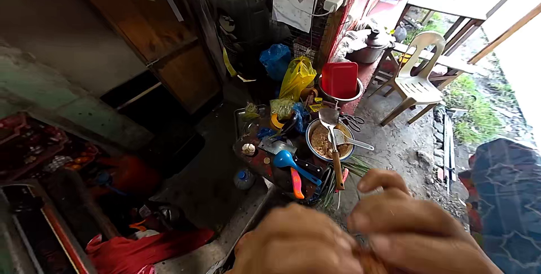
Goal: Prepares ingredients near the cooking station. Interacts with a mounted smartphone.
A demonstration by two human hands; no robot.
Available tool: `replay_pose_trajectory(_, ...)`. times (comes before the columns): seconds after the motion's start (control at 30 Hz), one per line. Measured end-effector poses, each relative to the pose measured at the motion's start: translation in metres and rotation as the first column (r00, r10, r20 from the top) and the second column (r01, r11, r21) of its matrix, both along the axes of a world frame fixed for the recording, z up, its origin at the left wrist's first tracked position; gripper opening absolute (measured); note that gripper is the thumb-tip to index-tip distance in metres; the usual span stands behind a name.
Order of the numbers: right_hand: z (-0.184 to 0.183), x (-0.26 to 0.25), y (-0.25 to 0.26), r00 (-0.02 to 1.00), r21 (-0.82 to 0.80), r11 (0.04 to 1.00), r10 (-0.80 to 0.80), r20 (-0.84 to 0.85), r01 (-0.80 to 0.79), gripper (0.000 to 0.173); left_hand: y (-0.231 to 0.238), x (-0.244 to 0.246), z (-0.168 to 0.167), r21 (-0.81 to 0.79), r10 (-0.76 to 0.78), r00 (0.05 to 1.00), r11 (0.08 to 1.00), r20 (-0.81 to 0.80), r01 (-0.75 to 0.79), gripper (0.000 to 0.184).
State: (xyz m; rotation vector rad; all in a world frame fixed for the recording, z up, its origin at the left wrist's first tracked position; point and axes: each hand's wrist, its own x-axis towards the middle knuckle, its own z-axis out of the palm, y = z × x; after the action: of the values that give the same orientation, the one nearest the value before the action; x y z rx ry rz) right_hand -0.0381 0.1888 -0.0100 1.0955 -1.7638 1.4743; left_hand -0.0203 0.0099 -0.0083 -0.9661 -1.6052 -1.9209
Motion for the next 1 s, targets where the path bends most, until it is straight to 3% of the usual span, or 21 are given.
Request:
replay_pose_trajectory(0.07,-0.012,-0.012,-0.004,0.994,-0.025,0.994,-0.107,0.038,0.108,0.014,0.007,-0.010,-0.010,0.019,0.033,0.994,0.999,0.105,-0.035,0.019)
replay_pose_trajectory(0.2,-0.031,-0.031,-0.011,0.974,-0.079,0.974,-0.204,0.098,0.212,0.015,0.014,-0.031,-0.029,0.144,-0.119,0.967,0.986,0.227,0.087,0.028)
replay_pose_trajectory(0.43,-0.051,-0.039,-0.012,0.947,0.003,0.951,-0.308,0.093,0.309,0.014,0.021,-0.045,-0.046,0.244,-0.142,0.931,0.968,0.335,0.060,0.028)
replay_pose_trajectory(0.87,-0.067,-0.040,-0.017,0.956,0.028,0.959,-0.284,0.075,0.283,0.014,0.016,-0.049,-0.063,0.388,-0.242,0.900,0.917,0.363,0.090,0.030)
replay_pose_trajectory(1.0,-0.074,-0.038,-0.022,0.967,0.057,0.974,-0.223,0.125,0.218,0.016,-0.001,-0.044,-0.073,0.453,-0.293,0.817,0.891,0.496,0.045,0.027)
